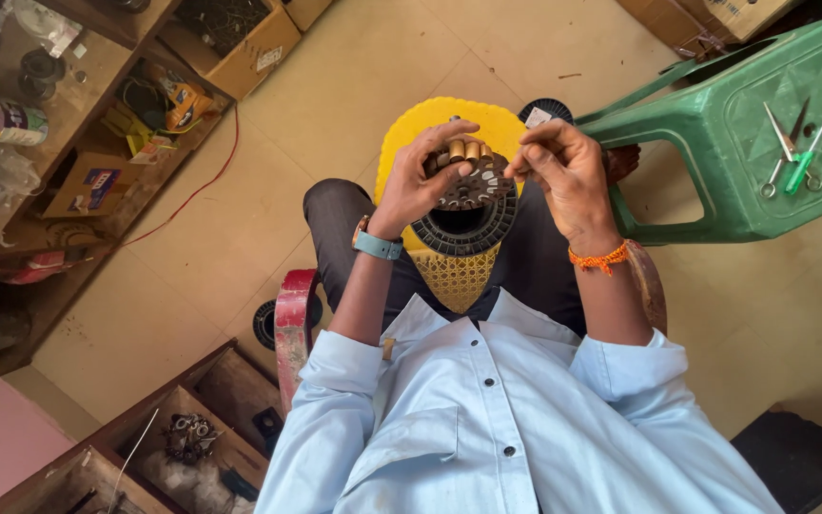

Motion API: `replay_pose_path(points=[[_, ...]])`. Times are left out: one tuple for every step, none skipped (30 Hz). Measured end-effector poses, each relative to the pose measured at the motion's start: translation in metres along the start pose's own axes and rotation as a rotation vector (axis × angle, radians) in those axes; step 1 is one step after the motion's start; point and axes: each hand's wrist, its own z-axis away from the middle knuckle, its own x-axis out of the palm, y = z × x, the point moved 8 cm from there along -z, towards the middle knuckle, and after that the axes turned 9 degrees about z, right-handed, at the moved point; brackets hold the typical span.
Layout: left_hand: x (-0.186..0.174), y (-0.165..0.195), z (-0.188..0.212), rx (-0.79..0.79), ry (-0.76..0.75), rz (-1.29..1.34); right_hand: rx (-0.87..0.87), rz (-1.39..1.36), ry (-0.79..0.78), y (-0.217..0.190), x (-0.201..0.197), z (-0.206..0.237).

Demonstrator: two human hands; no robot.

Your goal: The person sits in a chair with an electric motor armature on their lap and sands its commutator and slots using a small piece of sandpaper, working it by hand around the part. They occasionally pick up a green-handled screwdriver to scrape or adjust the slots, then resume sanding and turning the armature.

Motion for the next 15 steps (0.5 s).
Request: replay_pose_path(points=[[-0.001, 0.000, 0.000, 0.011, 0.003, 0.013, 0.022, -0.026, 0.020, 0.008, -0.004, 0.003], [-0.001, -0.002, 0.000, 0.001, -0.002, 0.010, 0.045, -0.030, 0.033, 0.016, -0.008, 0.007], [-0.001, -0.004, 0.000, -0.010, -0.009, 0.008, 0.068, -0.034, 0.047, 0.025, -0.012, 0.011], [0.000, -0.006, 0.001, -0.020, -0.018, 0.008, 0.091, -0.037, 0.064, 0.033, -0.016, 0.015], [0.000, -0.007, 0.000, -0.021, -0.022, 0.003, 0.117, -0.027, 0.061, 0.041, -0.018, 0.019], [0.000, -0.008, 0.000, -0.022, -0.027, -0.001, 0.143, -0.016, 0.060, 0.048, -0.020, 0.023], [0.000, -0.008, 0.000, -0.022, -0.033, -0.006, 0.169, -0.006, 0.059, 0.054, -0.022, 0.026], [0.000, -0.008, 0.000, -0.030, -0.032, 0.008, 0.172, -0.003, 0.061, 0.057, -0.024, 0.029], [-0.001, -0.008, 0.001, -0.038, -0.032, 0.022, 0.175, -0.001, 0.064, 0.059, -0.025, 0.032], [-0.001, -0.008, 0.001, -0.046, -0.030, 0.035, 0.178, 0.001, 0.065, 0.060, -0.025, 0.034], [-0.001, -0.006, 0.001, -0.044, -0.033, 0.026, 0.177, -0.014, 0.054, 0.059, -0.024, 0.036], [-0.001, -0.005, 0.000, -0.041, -0.035, 0.017, 0.176, -0.029, 0.042, 0.057, -0.022, 0.038], [-0.001, -0.004, 0.000, -0.039, -0.038, 0.009, 0.175, -0.043, 0.032, 0.054, -0.021, 0.040], [-0.001, -0.003, 0.000, -0.039, -0.026, -0.006, 0.145, -0.004, 0.016, 0.049, -0.018, 0.041], [-0.001, -0.003, 0.000, -0.038, -0.015, -0.021, 0.114, 0.036, 0.002, 0.045, -0.015, 0.043]])
